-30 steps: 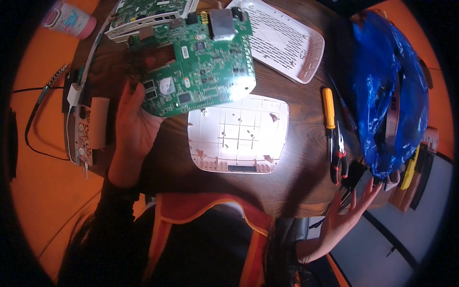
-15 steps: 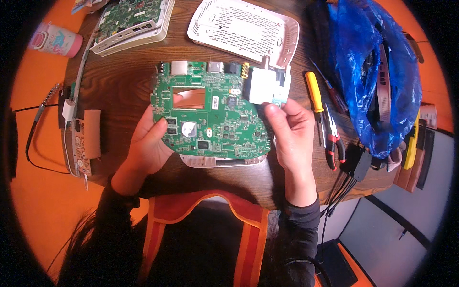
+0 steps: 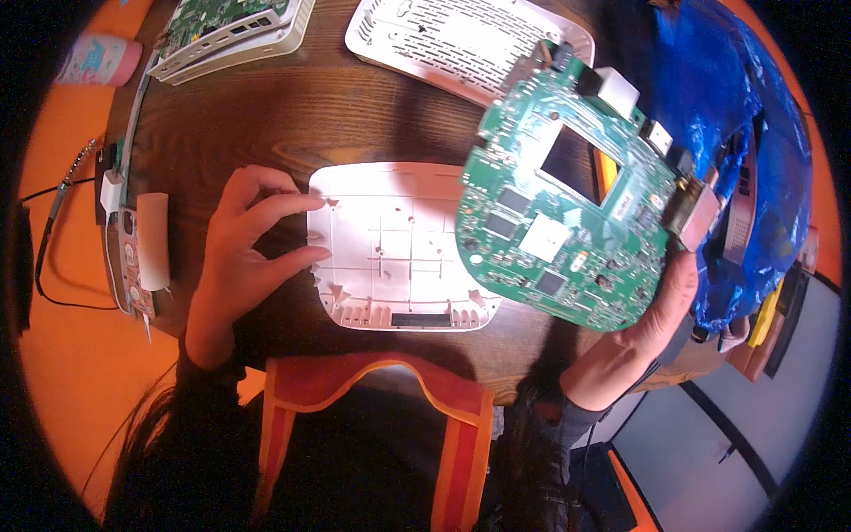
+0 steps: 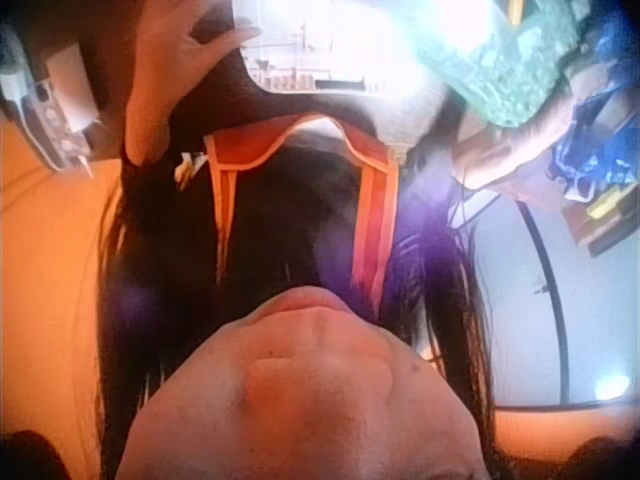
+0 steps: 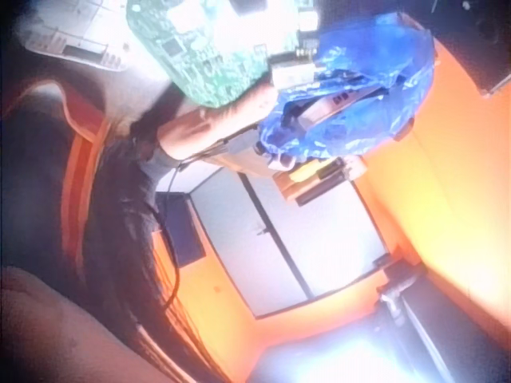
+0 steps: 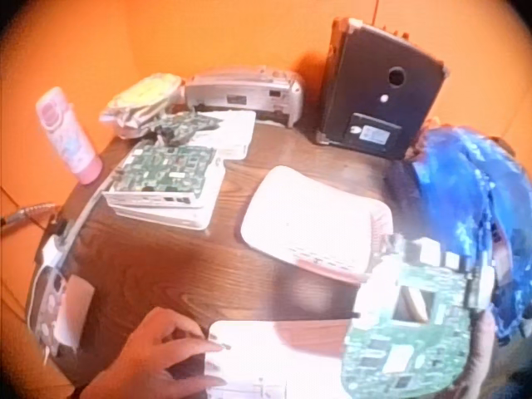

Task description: The person assembles a white router by aligning the casing halves, inserting screws, and tightening them with a screwdriver. They then place the assembled unit on the table and open another router to remove its circuit board.

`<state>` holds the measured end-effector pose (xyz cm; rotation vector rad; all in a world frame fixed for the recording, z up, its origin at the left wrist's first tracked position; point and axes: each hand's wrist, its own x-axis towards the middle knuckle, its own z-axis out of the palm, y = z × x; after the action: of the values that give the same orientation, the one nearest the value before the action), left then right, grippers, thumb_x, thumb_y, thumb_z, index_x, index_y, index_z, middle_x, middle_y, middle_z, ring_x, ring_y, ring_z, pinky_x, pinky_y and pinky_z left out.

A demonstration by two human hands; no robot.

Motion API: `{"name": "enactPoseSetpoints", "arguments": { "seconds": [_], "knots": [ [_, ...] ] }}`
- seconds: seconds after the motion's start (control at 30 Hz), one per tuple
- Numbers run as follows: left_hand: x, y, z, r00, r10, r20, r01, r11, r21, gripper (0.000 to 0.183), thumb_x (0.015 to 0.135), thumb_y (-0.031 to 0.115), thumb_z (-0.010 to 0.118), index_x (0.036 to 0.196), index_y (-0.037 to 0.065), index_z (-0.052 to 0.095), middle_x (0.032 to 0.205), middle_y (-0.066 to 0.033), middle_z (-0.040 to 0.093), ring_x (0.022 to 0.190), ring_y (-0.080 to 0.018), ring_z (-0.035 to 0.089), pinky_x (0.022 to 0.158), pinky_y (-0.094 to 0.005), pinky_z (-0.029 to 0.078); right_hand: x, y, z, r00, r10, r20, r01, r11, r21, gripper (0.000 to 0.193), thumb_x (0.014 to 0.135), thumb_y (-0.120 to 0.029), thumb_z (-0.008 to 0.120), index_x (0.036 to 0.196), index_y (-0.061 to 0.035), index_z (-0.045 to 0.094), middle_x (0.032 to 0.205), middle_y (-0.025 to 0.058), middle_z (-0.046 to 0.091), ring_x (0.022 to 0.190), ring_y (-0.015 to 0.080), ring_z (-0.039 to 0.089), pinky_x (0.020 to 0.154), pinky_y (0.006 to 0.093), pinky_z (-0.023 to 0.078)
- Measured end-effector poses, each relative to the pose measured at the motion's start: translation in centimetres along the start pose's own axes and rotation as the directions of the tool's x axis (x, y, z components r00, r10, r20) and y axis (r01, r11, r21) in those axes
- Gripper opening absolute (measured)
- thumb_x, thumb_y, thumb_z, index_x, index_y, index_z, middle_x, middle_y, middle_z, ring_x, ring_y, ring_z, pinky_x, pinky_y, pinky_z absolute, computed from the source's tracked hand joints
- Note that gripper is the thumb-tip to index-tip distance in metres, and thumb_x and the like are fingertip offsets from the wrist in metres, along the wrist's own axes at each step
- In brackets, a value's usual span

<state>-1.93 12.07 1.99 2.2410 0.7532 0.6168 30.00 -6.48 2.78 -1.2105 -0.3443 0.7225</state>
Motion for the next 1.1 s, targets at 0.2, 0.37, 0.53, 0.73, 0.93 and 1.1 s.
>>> {"name": "enactPoseSetpoints", "arguments": {
  "seconds": [0.2, 0.37, 0.53, 0.73, 0.93, 1.1],
  "knots": [
    [1.2, -1.3, 3.0, 0.984, 0.095, -0.149, -0.076, 0.988, 0.133, 0.019, 0.06, 0.007, 0.074, 0.073, 0.008, 0.06, 0.074, -0.0022, 0.051, 0.069, -0.0208, 0.047, 0.058, -0.0302, 0.04, -0.2, 0.4, 0.6, 1.0, 0.03, -0.002, -0.03, 0.992, -0.122, 0.038, 0.088, -0.025, 0.055, 0.115, 0.0018, 0.052, 0.102, 0.0137, 0.062, 0.086, 0.0204, 0.063, 0.074, 0.0319, 0.052],
    [2.1, -0.8, 3.6, 0.977, 0.033, -0.21, -0.006, 0.992, 0.129, 0.015, 0.062, 0.005, 0.072, 0.071, 0.007, 0.06, 0.072, -0.0026, 0.051, 0.068, -0.0197, 0.048, 0.058, -0.0296, 0.04, -0.8, 2.4, 3.6, 0.993, 0.075, 0.089, -0.058, 0.981, -0.186, 0.019, 0.085, -0.012, 0.058, 0.096, 0.0034, 0.062, 0.085, 0.0084, 0.066, 0.068, 0.0108, 0.061, 0.061, 0.0205, 0.047],
    [0.5, 1.1, 1.4, 0.936, -0.263, -0.235, 0.215, 0.953, -0.212, 0.008, 0.069, 0.003, 0.069, 0.075, 0.004, 0.064, 0.07, -0.0022, 0.055, 0.06, -0.0103, 0.05, 0.053, -0.0232, 0.038, -2.0, 3.4, 5.8, 0.975, 0.189, 0.116, -0.153, 0.952, -0.263, 0.021, 0.079, -0.007, 0.064, 0.098, 0.0006, 0.065, 0.085, 0.003, 0.066, 0.072, 0.006, 0.056, 0.068, 0.0193, 0.041],
    [-0.1, 0.8, 0.1, 0.935, -0.349, 0.061, 0.33, 0.793, -0.512, 0.007, 0.078, 0.005, 0.064, 0.075, -0.002, 0.063, 0.065, -0.0033, 0.058, 0.057, -0.0064, 0.049, 0.051, -0.02, 0.036, -3.0, 4.1, 7.1, 0.945, 0.277, 0.176, -0.233, 0.944, -0.233, 0.019, 0.081, -0.009, 0.062, 0.097, 0.0024, 0.064, 0.086, 0.0038, 0.065, 0.075, 0.0057, 0.055, 0.071, 0.0193, 0.04],
    [0.2, 0.5, 0.4, 0.894, -0.445, 0.058, 0.42, 0.784, -0.457, 0.012, 0.079, 0.008, 0.064, 0.074, -0.003, 0.062, 0.062, -0.0024, 0.059, 0.057, -0.0051, 0.049, 0.051, -0.0199, 0.036, -2.7, 4.0, 7.0, 0.909, 0.306, 0.284, -0.202, 0.918, -0.342, 0.022, 0.087, -0.009, 0.055, 0.103, 0.0054, 0.06, 0.089, 0.004, 0.064, 0.078, 0.0051, 0.053, 0.071, 0.018, 0.039],
    [0.1, 0.2, 0.9, 0.879, -0.472, 0.064, 0.449, 0.775, -0.444, 0.013, 0.08, 0.009, 0.064, 0.074, -0.003, 0.063, 0.061, -0.0024, 0.058, 0.056, -0.0049, 0.048, 0.05, -0.02, 0.036, -2.5, 4.2, 6.9, 0.905, 0.332, 0.265, -0.14, 0.822, -0.553, 0.024, 0.087, -0.009, 0.056, 0.106, 0.0054, 0.058, 0.09, 0.0051, 0.064, 0.08, 0.0062, 0.053, 0.072, 0.0192, 0.04]
  ]
}}
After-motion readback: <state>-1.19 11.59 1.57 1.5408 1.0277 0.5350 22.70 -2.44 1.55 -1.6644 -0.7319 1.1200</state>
